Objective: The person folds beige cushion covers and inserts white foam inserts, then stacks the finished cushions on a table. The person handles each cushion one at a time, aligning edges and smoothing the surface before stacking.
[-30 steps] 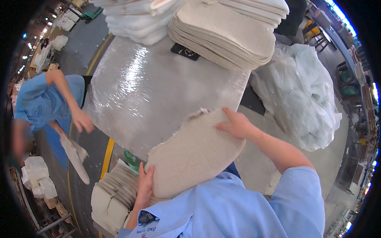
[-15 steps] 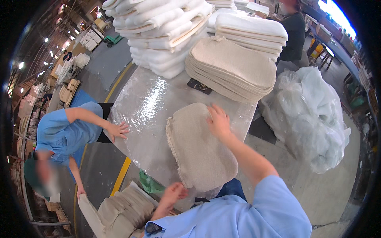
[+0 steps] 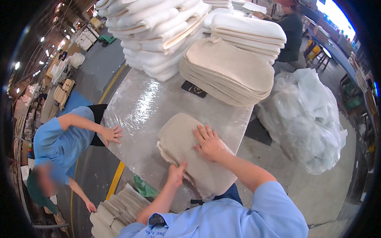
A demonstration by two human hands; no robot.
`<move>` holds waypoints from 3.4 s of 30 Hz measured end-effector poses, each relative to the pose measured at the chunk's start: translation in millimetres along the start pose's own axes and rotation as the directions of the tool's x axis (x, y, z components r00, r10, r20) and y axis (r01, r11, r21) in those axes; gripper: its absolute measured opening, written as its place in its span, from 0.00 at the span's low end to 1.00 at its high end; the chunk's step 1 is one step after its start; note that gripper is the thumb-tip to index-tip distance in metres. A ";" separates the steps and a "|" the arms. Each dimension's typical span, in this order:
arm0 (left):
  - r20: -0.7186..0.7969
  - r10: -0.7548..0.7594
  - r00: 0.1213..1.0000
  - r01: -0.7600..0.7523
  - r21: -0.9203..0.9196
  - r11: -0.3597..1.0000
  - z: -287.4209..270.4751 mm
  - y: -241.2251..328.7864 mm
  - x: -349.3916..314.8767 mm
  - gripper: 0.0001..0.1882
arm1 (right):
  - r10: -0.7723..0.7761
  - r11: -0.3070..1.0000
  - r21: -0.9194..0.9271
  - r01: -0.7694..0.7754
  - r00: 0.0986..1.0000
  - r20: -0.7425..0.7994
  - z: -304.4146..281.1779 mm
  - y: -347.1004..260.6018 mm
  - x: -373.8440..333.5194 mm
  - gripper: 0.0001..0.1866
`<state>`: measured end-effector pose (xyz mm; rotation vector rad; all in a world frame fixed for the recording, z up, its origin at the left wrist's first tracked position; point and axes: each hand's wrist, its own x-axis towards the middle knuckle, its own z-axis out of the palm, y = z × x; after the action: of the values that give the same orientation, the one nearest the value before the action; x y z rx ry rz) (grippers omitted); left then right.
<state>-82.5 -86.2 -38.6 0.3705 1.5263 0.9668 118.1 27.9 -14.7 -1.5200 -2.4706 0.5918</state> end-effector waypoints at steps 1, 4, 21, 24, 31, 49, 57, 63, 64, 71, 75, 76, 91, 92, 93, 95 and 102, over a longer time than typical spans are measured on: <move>0.051 0.000 0.999 0.005 -0.099 0.995 4.1 -13.0 -5.0 0.27 | -0.053 0.999 -0.012 0.053 0.998 0.017 -3.2 2.6 13.5 0.41; 0.089 -0.131 0.987 0.144 -0.160 0.977 27.4 -33.3 -24.2 0.23 | -0.085 0.996 -0.020 0.087 0.992 0.091 -3.2 -10.8 57.7 0.41; 0.775 -0.434 0.459 -0.297 0.595 0.747 -17.8 49.7 -46.5 0.18 | -0.671 0.724 0.437 0.533 0.691 0.269 21.5 -39.4 4.0 0.24; 0.508 0.089 0.857 -0.399 0.544 0.738 -39.9 90.3 17.4 0.20 | -0.490 0.841 0.289 0.458 0.871 0.046 2.2 -33.9 31.2 0.22; 0.385 0.498 0.777 -0.329 0.923 -0.201 13.8 65.0 46.6 0.42 | -0.150 0.968 -0.194 0.158 0.987 0.055 14.4 -26.9 48.4 0.31; 0.415 0.450 0.791 -0.398 0.907 -0.137 9.8 50.7 49.7 0.39 | -0.357 0.933 -0.018 0.360 0.928 0.104 -11.9 45.7 -108.2 0.25; 0.434 0.509 0.744 -0.378 0.901 -0.215 6.9 48.4 54.3 0.39 | -0.002 0.951 -0.309 -0.028 0.995 -0.097 -36.8 57.3 -14.6 0.28; 0.407 0.524 0.748 -0.348 0.913 -0.212 8.0 43.3 51.6 0.40 | 0.023 0.964 -0.267 -0.015 0.999 0.028 -34.5 64.3 -12.8 0.32; 0.408 0.536 0.739 -0.345 0.913 -0.219 8.9 41.9 52.2 0.40 | 0.026 0.963 -0.270 -0.016 0.999 0.034 -35.6 64.0 -12.2 0.33; 0.395 0.560 0.729 -0.320 0.919 -0.231 13.5 41.0 48.0 0.40 | -0.123 0.945 -0.284 0.161 0.982 0.146 -3.8 -10.0 -31.9 0.41; 0.426 0.579 0.696 -0.344 0.905 -0.251 12.9 43.3 48.9 0.39 | -0.294 0.943 -0.118 0.312 0.944 0.149 29.6 -35.5 -70.7 0.40; 0.424 0.589 0.688 -0.344 0.905 -0.251 9.3 41.6 49.0 0.40 | -0.325 0.935 -0.093 0.341 0.933 0.157 33.9 -36.8 -83.5 0.39; 0.539 0.539 0.647 -0.463 0.840 -0.283 -49.6 -62.2 -39.2 0.45 | 0.130 0.966 -0.208 -0.153 0.984 -0.123 -37.6 68.8 -35.9 0.36; 0.531 0.542 0.651 -0.468 0.843 -0.265 -48.1 -64.8 -39.9 0.45 | 0.118 0.963 -0.228 -0.143 0.986 -0.119 -37.0 70.5 -33.6 0.36; 0.526 0.545 0.653 -0.474 0.845 -0.247 -48.2 -65.8 -39.2 0.46 | 0.108 0.959 -0.249 -0.134 0.987 -0.115 -36.9 72.7 -31.1 0.35; 0.532 0.547 0.646 -0.506 0.835 -0.216 -49.7 -65.2 -39.4 0.48 | 0.117 0.953 -0.274 -0.130 0.991 -0.064 -39.6 71.1 -27.2 0.36; 0.566 0.569 0.597 -0.641 0.763 -0.086 -53.3 -37.3 -53.9 0.41 | 0.103 0.917 -0.393 -0.062 0.991 0.083 -31.4 44.9 -16.9 0.44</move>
<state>-109.4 -166.1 -34.9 2.2146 1.7248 0.4659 173.5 38.3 -4.4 -1.7787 -2.7364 0.1945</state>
